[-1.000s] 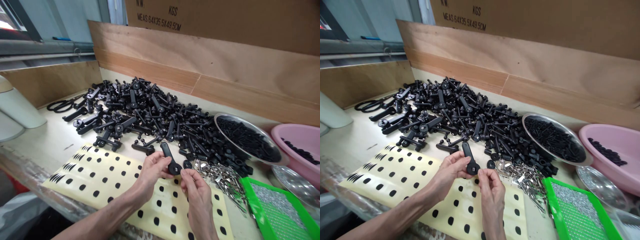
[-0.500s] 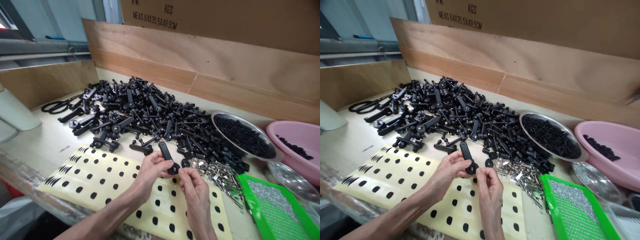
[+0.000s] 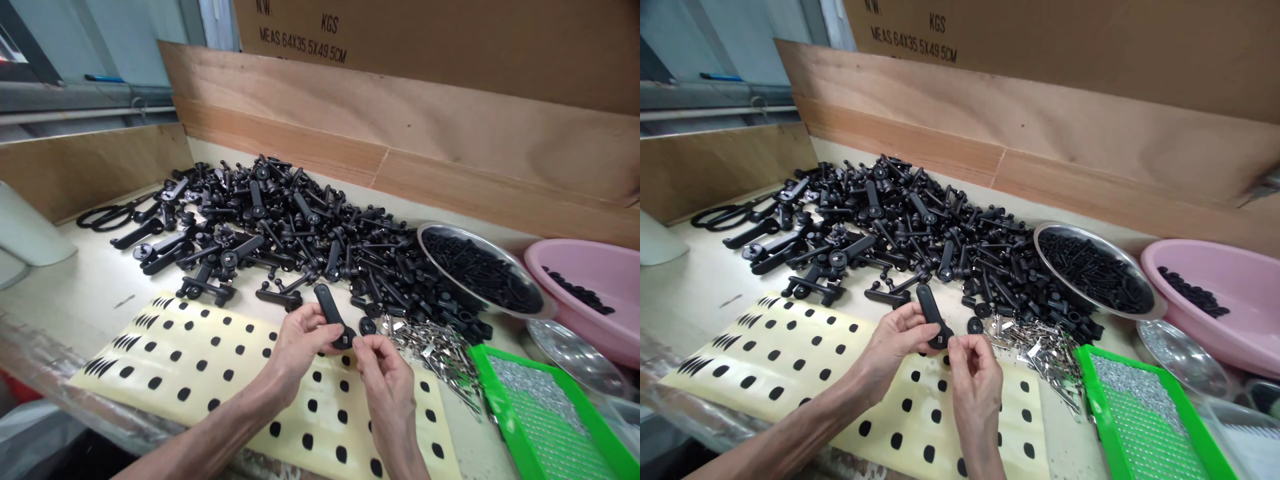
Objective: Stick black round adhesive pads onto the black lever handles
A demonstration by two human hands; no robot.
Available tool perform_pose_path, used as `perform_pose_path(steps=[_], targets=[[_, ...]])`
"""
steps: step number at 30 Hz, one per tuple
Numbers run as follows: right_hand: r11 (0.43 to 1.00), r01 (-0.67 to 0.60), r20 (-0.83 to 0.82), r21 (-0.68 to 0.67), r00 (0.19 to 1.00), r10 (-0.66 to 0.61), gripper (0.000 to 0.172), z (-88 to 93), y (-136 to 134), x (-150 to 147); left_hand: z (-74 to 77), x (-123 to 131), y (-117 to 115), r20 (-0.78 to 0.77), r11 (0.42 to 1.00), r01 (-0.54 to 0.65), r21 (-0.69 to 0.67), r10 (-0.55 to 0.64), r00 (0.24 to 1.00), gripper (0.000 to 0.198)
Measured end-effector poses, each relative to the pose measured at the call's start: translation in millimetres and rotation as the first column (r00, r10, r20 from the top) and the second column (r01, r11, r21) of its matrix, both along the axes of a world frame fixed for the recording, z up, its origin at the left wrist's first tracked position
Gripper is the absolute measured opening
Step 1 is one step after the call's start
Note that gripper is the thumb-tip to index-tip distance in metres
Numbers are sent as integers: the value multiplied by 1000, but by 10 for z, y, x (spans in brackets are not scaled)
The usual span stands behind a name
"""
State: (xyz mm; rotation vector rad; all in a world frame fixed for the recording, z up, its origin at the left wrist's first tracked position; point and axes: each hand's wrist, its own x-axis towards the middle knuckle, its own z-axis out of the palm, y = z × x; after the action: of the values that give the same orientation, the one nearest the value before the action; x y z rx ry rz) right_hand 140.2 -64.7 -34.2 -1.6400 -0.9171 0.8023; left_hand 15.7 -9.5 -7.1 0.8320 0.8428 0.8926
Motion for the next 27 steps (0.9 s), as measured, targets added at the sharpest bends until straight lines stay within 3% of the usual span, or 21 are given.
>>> perform_pose_path(steps=[4,6,9,11,12,14,16,18,20,24,27], targets=[[1000,-18,150,19,989,15,35,27,-3,-3,2,2,4,-5,999,-16,29,16,1000,19],[999,-42,322,22,946,33,34,35,-7,-15,-1,10,10,-20,999,-24,43,25,999,19],[998,-49,664,34,748,14,30,36,-13,-19,-8,28,13,-35,998,-32,50,34,999,20],[999,-30,790,23,612,0,33,26,-16,22,-13,33,9,-27,998,-24,57,26,999,20],[1000,-16,814,7,582,3,36,20,-17,61,-14,30,5,-16,998,-15,59,16,1000,20],[999,7,791,-35,611,24,42,6,-16,161,-17,19,-7,18,998,4,65,-5,1000,21],[999,-19,682,-36,731,39,46,2,-14,243,-25,11,-24,57,998,27,58,-31,998,22],[993,-115,497,24,863,88,44,16,-6,250,-36,24,-43,76,997,62,48,-65,995,23],[972,-209,327,109,931,163,35,52,8,171,-35,47,-65,77,995,81,53,-85,993,23],[903,-410,248,127,895,372,25,178,-30,10,108,-152,-126,-44,993,79,94,-75,996,24],[857,-515,404,-9,782,474,28,235,-216,134,327,-844,-257,-302,981,141,132,-96,949,30]])
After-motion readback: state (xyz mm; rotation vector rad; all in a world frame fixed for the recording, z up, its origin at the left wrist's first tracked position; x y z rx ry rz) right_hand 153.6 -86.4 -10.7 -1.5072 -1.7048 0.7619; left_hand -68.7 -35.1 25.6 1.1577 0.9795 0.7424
